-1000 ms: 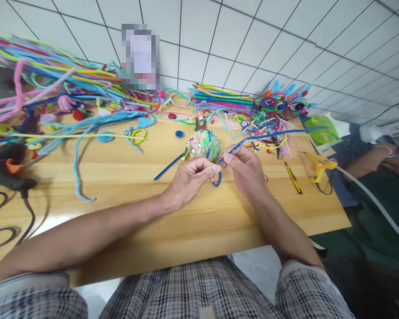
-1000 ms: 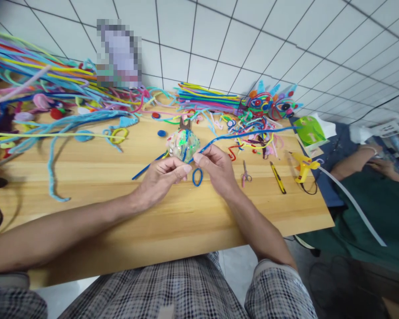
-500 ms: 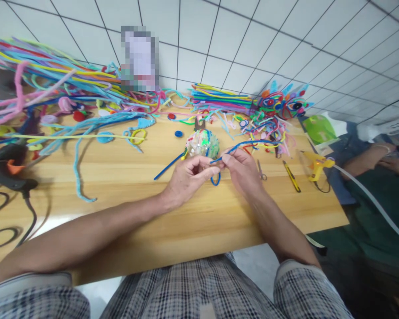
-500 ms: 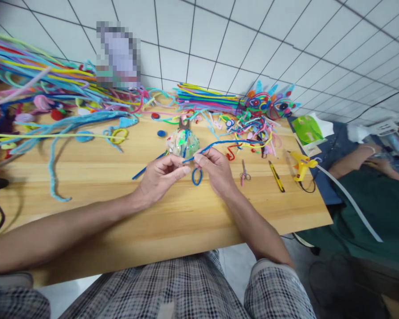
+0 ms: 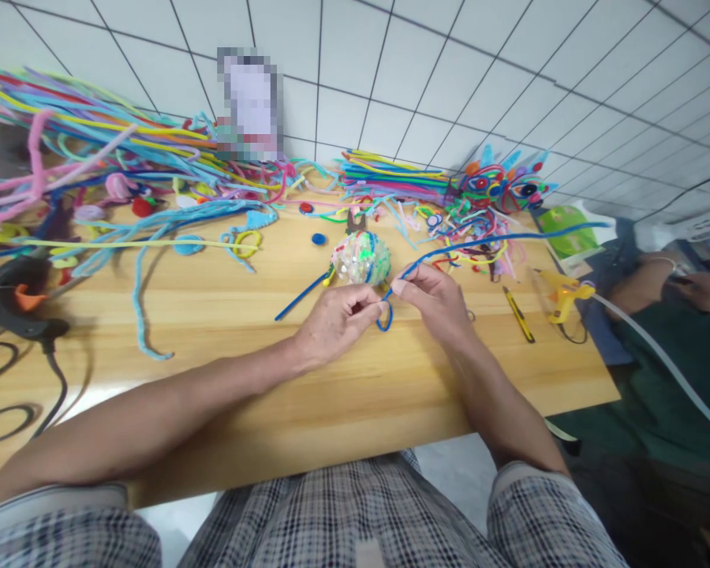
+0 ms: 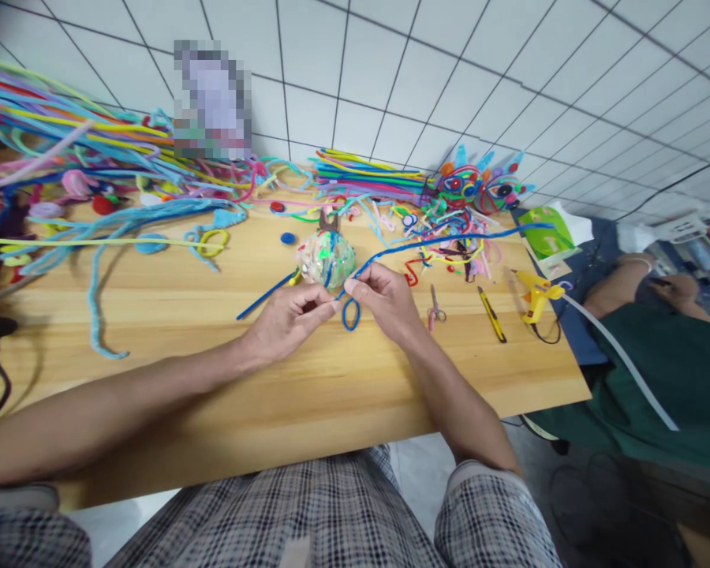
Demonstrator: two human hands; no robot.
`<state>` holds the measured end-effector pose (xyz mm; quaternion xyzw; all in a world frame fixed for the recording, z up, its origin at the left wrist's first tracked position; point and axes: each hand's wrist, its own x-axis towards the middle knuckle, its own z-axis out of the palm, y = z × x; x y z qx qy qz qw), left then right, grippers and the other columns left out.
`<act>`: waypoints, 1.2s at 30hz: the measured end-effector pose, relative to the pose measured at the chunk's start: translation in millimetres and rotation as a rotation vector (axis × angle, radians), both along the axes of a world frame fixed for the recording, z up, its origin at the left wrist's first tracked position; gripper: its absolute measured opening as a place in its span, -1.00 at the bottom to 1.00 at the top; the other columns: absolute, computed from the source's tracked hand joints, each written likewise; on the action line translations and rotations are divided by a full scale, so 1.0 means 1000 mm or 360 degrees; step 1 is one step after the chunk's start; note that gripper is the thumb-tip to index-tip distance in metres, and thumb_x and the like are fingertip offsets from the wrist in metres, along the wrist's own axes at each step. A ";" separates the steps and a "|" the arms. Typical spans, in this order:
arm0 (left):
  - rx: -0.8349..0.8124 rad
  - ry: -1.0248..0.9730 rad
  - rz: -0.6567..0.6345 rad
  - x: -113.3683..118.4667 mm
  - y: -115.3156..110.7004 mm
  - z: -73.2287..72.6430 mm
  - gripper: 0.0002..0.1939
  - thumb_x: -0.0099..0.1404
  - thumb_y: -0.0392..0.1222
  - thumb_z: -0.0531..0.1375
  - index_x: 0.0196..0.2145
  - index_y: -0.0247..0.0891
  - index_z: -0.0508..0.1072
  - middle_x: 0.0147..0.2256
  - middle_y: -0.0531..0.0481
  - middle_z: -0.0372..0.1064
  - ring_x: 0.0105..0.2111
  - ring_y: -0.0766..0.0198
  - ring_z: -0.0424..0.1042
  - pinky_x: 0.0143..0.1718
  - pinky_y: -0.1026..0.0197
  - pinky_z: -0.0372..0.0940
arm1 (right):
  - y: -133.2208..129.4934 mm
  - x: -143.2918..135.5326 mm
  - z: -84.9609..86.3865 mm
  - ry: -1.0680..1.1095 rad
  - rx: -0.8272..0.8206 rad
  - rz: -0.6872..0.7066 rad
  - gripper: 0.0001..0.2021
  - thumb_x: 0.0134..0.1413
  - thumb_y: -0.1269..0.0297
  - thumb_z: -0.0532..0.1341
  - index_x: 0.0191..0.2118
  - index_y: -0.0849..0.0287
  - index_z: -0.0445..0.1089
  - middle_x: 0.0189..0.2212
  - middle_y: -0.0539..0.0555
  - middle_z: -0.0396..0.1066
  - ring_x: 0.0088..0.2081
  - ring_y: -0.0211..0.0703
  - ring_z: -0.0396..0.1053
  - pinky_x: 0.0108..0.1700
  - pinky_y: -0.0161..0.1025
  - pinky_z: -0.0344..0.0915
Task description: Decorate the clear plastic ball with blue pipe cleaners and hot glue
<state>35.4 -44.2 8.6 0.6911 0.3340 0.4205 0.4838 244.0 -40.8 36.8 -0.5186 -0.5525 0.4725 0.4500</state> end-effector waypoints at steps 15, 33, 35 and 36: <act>0.0605 0.0260 0.0447 -0.010 0.045 -0.024 -0.33 0.36 -0.03 0.49 0.29 -0.12 0.33 0.35 -0.24 0.41 0.41 -0.11 0.39 0.46 -0.19 0.29 | 0.068 0.017 0.003 -0.0108 0.0203 0.0296 -0.63 0.09 -0.14 0.59 -0.36 0.06 0.63 0.05 0.11 0.65 0.22 0.12 0.52 0.34 0.08 0.38; 0.0441 0.0181 0.0333 -0.012 0.057 -0.029 -0.62 0.50 -0.05 0.27 0.21 -0.10 0.45 0.32 -0.19 0.46 0.35 -0.03 0.42 0.44 -0.12 0.31 | 0.081 0.014 -0.011 -0.0051 0.0138 0.0353 -0.60 0.07 -0.16 0.58 -0.36 0.06 0.59 -0.03 0.08 0.63 0.08 0.02 0.54 0.24 -0.03 0.43; 0.0429 0.0170 0.0364 -0.011 0.057 -0.030 -0.65 0.53 0.00 0.26 0.19 -0.10 0.47 0.30 -0.18 0.47 0.33 -0.01 0.43 0.42 -0.10 0.32 | 0.083 0.014 -0.011 -0.0060 0.0142 0.0374 -0.61 0.06 -0.15 0.58 -0.35 0.06 0.59 -0.04 0.07 0.64 0.09 0.02 0.54 0.23 -0.04 0.43; 0.0433 0.0160 0.0379 -0.010 0.058 -0.030 -0.66 0.54 0.01 0.26 0.18 -0.10 0.48 0.29 -0.18 0.48 0.32 -0.01 0.44 0.41 -0.09 0.32 | 0.084 0.015 -0.011 -0.0071 0.0149 0.0385 -0.61 0.06 -0.15 0.58 -0.35 0.06 0.59 -0.04 0.06 0.64 0.09 0.02 0.54 0.23 -0.04 0.43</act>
